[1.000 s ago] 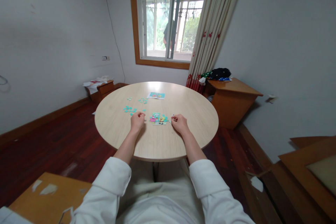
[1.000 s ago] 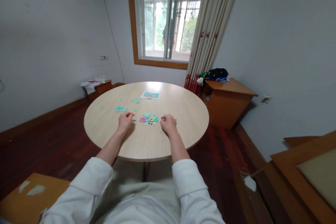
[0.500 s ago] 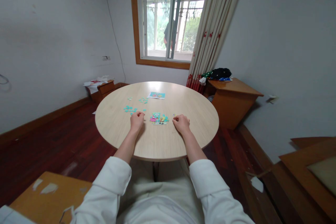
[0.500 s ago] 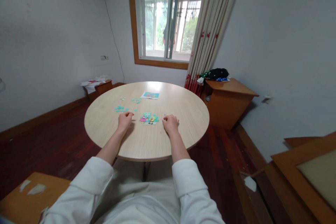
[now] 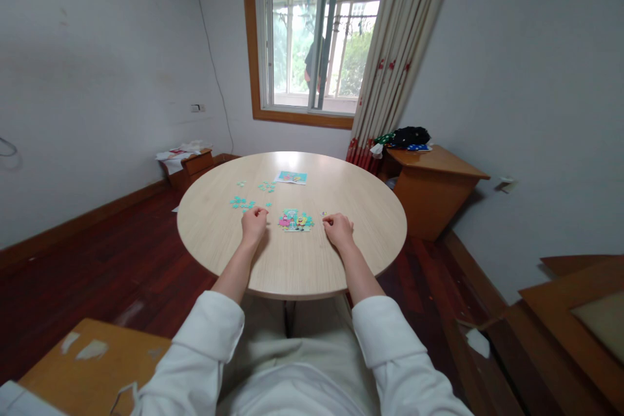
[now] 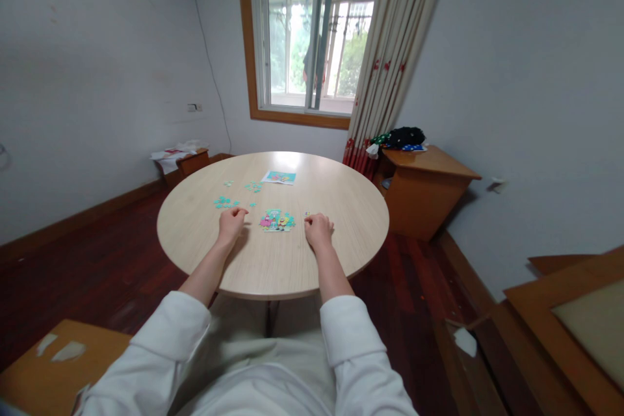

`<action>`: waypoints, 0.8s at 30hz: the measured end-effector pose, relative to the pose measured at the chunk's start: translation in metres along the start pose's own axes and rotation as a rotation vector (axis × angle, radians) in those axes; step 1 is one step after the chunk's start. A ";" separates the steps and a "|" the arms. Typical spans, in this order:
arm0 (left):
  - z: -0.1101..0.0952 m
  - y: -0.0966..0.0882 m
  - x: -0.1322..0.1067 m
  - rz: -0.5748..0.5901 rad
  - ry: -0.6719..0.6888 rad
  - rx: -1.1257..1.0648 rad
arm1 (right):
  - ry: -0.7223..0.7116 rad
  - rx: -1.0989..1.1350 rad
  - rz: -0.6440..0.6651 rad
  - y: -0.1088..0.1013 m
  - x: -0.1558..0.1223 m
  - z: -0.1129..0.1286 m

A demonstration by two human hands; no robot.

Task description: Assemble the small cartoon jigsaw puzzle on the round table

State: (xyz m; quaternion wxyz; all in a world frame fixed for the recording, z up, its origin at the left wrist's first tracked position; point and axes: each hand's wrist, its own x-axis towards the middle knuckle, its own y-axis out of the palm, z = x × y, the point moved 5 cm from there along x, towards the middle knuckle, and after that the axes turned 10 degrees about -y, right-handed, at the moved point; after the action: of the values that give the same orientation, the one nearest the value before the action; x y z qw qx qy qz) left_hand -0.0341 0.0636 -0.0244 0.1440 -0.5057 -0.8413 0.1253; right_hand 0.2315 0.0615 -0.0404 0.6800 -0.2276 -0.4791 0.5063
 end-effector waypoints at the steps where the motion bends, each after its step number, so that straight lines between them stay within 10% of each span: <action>1: 0.000 0.000 0.000 -0.002 -0.001 -0.003 | 0.002 0.002 0.002 0.000 0.000 0.000; 24: 0.001 0.000 0.001 -0.025 0.006 -0.085 | 0.089 0.028 -0.058 -0.007 0.002 -0.003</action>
State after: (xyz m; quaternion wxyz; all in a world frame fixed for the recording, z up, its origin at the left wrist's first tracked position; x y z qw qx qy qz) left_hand -0.0348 0.0647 -0.0255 0.1264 -0.5010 -0.8518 0.0862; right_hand 0.2373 0.0608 -0.0356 0.7180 -0.2263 -0.4478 0.4824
